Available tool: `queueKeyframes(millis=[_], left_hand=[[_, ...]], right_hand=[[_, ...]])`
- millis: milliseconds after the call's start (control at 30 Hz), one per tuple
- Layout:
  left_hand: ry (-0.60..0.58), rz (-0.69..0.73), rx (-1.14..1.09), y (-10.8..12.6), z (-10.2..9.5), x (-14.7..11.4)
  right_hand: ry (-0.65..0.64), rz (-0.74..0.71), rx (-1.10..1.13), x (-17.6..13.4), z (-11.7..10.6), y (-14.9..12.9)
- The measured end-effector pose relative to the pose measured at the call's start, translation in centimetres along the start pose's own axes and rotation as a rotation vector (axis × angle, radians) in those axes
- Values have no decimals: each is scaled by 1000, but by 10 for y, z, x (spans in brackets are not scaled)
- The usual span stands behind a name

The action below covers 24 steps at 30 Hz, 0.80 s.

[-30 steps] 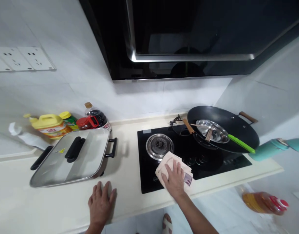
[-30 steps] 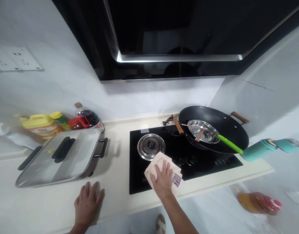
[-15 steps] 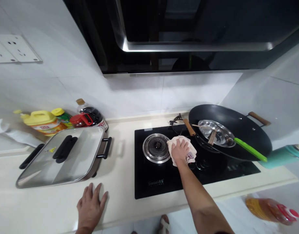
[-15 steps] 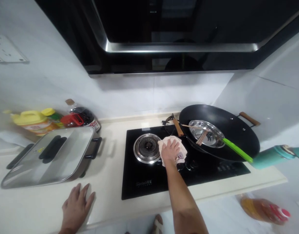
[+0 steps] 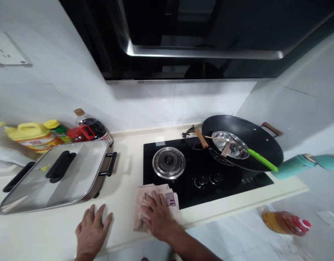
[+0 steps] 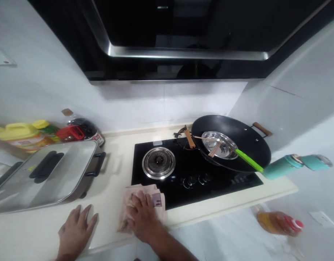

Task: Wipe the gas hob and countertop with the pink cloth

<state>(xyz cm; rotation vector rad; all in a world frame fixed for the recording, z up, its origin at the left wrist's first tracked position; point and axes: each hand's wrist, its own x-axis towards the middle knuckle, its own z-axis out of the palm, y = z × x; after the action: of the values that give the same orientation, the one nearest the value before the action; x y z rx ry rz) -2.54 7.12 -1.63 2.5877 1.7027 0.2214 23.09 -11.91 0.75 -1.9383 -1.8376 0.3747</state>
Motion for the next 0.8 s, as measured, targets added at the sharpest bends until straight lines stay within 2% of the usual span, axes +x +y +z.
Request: queueKeyframes(millis=[67, 200, 267, 333, 433, 533, 633, 800], left_hand=[[-3, 1, 5, -1, 1, 1], [-21, 1, 20, -2, 0, 3], [-30, -3, 22, -1, 0, 3], [-39, -6, 22, -1, 0, 4], [-36, -15, 20, 0, 0, 4], [-18, -8, 20, 0, 0, 4], [-6, -4, 7, -1, 1, 3], [-15, 2, -19, 0, 0, 3]], right_hand=[[-25, 9, 21, 3, -15, 11], [40, 207, -15, -19, -39, 59], [152, 296, -67, -48, -45, 85], [263, 320, -124, -87, -48, 110], [346, 321, -208, -146, -54, 148], [436, 460, -310, -184, -70, 190], [481, 605, -361, -193, -96, 232], [345, 632, -246, -189, -130, 275]])
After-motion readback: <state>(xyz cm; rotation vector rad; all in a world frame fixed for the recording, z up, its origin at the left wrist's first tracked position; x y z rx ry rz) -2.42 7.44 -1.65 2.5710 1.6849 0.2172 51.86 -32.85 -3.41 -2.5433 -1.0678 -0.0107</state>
